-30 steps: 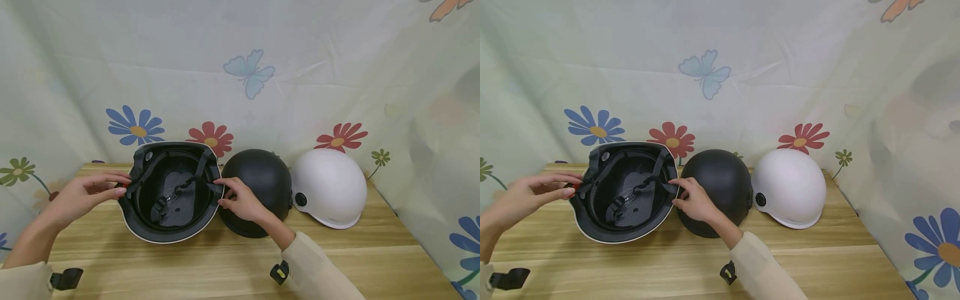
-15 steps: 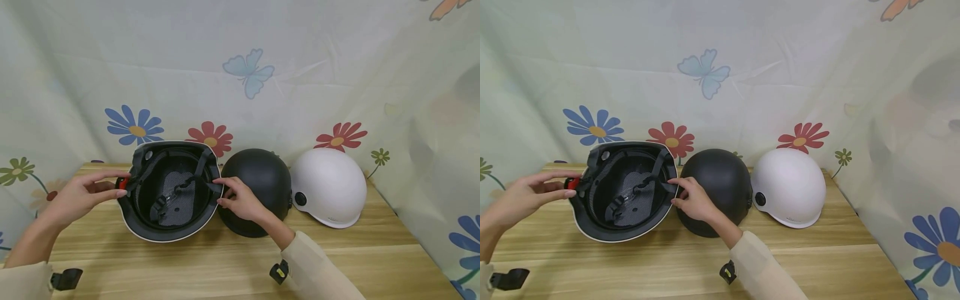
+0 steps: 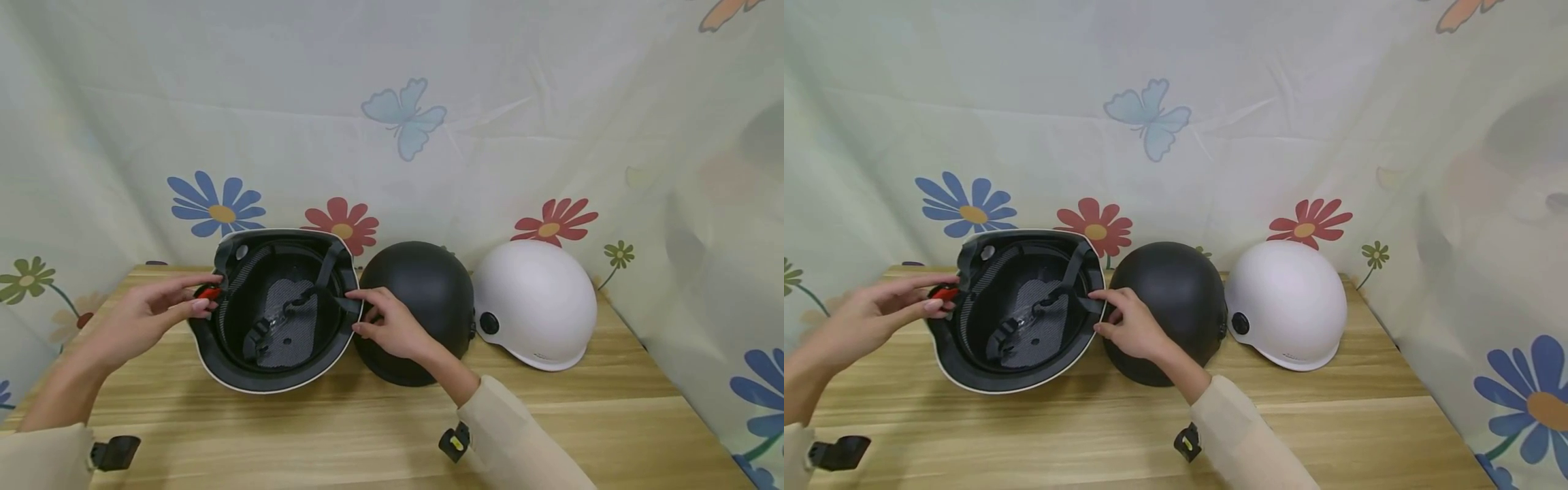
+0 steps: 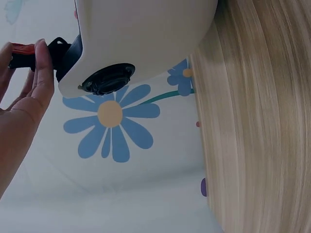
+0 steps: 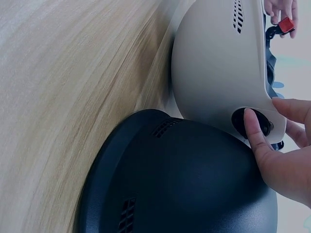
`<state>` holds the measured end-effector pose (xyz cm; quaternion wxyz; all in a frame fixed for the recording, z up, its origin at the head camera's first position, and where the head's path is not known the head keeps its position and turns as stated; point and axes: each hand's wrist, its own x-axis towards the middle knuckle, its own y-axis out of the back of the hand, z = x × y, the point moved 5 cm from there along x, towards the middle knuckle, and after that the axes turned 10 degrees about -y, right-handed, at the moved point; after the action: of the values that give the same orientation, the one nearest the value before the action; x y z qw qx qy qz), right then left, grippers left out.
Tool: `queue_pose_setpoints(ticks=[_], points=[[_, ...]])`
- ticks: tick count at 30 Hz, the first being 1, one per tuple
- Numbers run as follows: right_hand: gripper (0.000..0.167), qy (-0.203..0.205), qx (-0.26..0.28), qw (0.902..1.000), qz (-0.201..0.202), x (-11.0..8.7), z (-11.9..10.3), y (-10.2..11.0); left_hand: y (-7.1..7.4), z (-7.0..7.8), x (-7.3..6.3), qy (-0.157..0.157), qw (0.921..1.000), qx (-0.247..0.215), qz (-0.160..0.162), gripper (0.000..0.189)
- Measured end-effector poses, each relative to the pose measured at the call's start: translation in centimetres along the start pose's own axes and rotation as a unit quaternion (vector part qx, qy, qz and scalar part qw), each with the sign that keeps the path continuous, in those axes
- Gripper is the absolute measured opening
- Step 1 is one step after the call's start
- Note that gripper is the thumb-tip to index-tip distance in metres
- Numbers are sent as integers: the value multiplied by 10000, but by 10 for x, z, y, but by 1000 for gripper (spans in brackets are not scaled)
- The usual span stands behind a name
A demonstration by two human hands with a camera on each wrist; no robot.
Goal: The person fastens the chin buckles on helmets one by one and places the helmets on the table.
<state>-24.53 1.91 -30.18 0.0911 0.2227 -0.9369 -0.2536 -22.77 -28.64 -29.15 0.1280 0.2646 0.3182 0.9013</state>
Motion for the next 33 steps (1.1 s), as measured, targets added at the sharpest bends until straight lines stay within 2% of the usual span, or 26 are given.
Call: queue_pose_setpoints(ticks=[6, 9, 14, 20, 24, 27, 33], points=[[44, 52, -1, 10000, -34, 1, -1, 0, -1, -1, 3, -213, 9988, -335, 273, 36], [44, 51, 0, 10000, -43, 1, -1, 0, 0, -2, 4, -208, 9980, -375, 460, 31], [44, 39, -17, 10000, -40, 1, -1, 0, -1, -4, 5, -44, 9979, -177, 625, 30], [43, 35, -38, 10000, -42, 1, 0, 0, -4, -5, 6, 160, 9974, 161, 690, 38], [46, 39, -15, 10000, -54, 10, 18, -3, -5, -5, 6, 416, 9957, 378, 740, 45], [47, 33, -1, 10000, -49, 17, 32, -6, -4, -5, 5, 552, 9942, 333, 857, 46], [46, 69, 1, 10000, -44, 19, 38, -6, -5, -2, 5, 283, 9960, 51, 842, 33]])
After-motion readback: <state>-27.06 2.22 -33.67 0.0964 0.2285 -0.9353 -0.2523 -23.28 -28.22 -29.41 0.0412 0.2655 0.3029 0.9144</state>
